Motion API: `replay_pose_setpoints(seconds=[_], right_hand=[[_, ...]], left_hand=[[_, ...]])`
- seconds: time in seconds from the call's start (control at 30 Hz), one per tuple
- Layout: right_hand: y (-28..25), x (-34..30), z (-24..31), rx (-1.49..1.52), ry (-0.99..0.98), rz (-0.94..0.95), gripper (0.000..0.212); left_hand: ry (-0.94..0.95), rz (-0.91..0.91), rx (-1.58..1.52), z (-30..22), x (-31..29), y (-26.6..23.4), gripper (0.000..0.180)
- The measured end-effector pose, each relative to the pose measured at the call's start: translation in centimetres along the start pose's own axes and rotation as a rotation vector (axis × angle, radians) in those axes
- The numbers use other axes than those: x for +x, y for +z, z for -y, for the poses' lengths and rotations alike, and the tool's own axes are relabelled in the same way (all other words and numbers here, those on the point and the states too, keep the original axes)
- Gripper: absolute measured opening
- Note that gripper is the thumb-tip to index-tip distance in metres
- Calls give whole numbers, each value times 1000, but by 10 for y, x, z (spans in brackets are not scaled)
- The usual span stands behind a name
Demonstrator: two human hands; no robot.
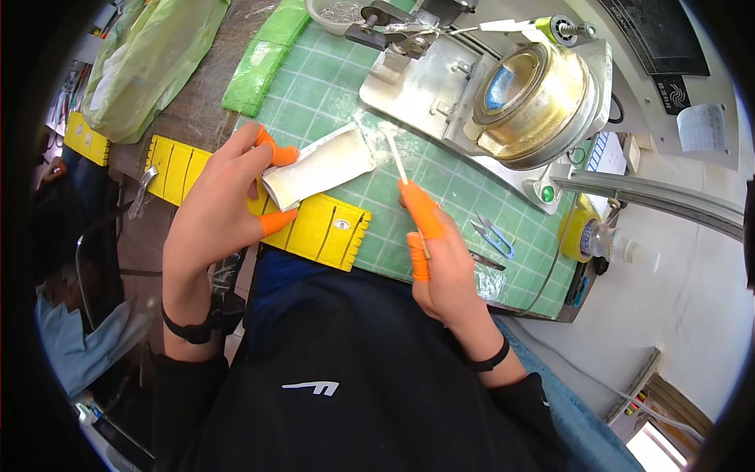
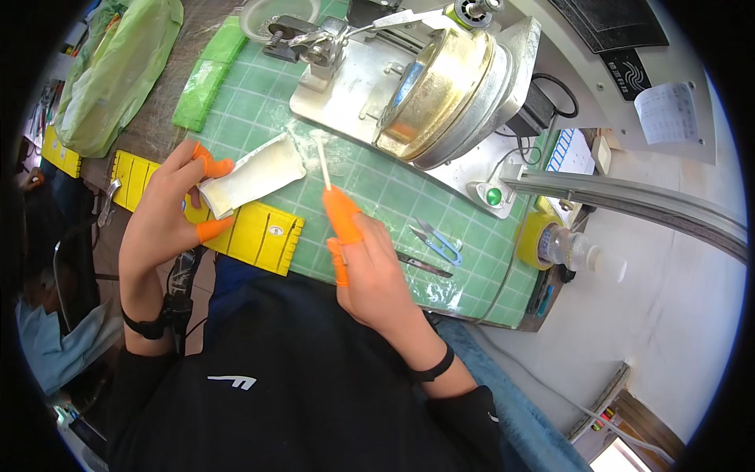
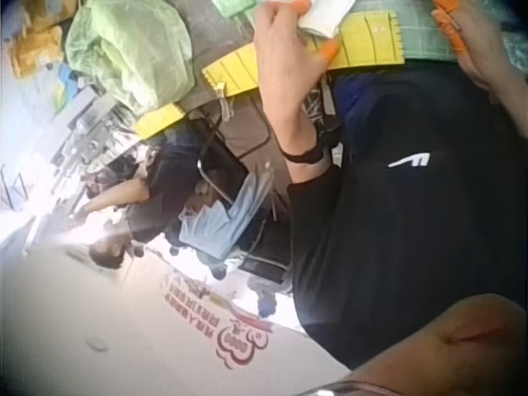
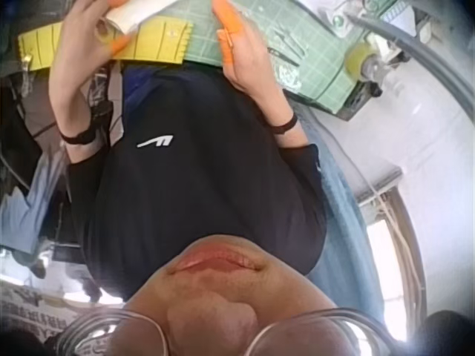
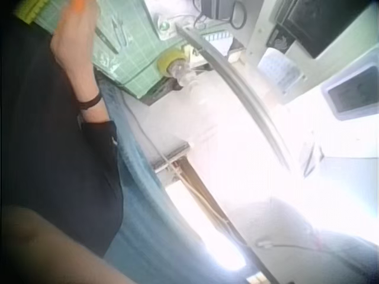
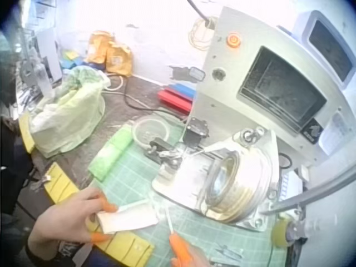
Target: The worker is assembling small electronic or mechanical components using adhesive, tweezers, and a specialized cutting/pressing machine.
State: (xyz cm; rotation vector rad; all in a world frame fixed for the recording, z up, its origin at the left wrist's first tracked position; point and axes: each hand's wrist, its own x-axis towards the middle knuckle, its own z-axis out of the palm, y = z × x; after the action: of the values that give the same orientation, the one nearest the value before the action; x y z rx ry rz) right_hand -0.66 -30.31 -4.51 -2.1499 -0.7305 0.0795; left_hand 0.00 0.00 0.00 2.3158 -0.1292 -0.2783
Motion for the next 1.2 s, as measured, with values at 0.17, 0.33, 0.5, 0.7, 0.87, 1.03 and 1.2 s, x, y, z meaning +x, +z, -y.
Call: replay_pose_setpoints(seconds=[0.17,0.33,0.5,0.7,0.87,1.03,1.2], right_hand=[[-5,1,14,44,-166,75,42],[-11,-3,9,15,-29,22,43],[-6,3,4,-77,37,35,41],[-15,-6,11,50,13,55,39],[-38,-13,8,94,88,-134,41],[-38,-19,6,77,100,-153,40],[-32,-16,7,130,71,-158,39]], left_hand=[[15,-23,29,-3,2,3,48],[31,-28,19,-3,1,-1,48],[32,-10,23,0,7,-7,48],[84,6,202,2,16,-14,53],[75,-109,336,3,21,-16,61],[239,-211,383,-26,20,9,48],[342,-335,373,-17,25,46,24]])
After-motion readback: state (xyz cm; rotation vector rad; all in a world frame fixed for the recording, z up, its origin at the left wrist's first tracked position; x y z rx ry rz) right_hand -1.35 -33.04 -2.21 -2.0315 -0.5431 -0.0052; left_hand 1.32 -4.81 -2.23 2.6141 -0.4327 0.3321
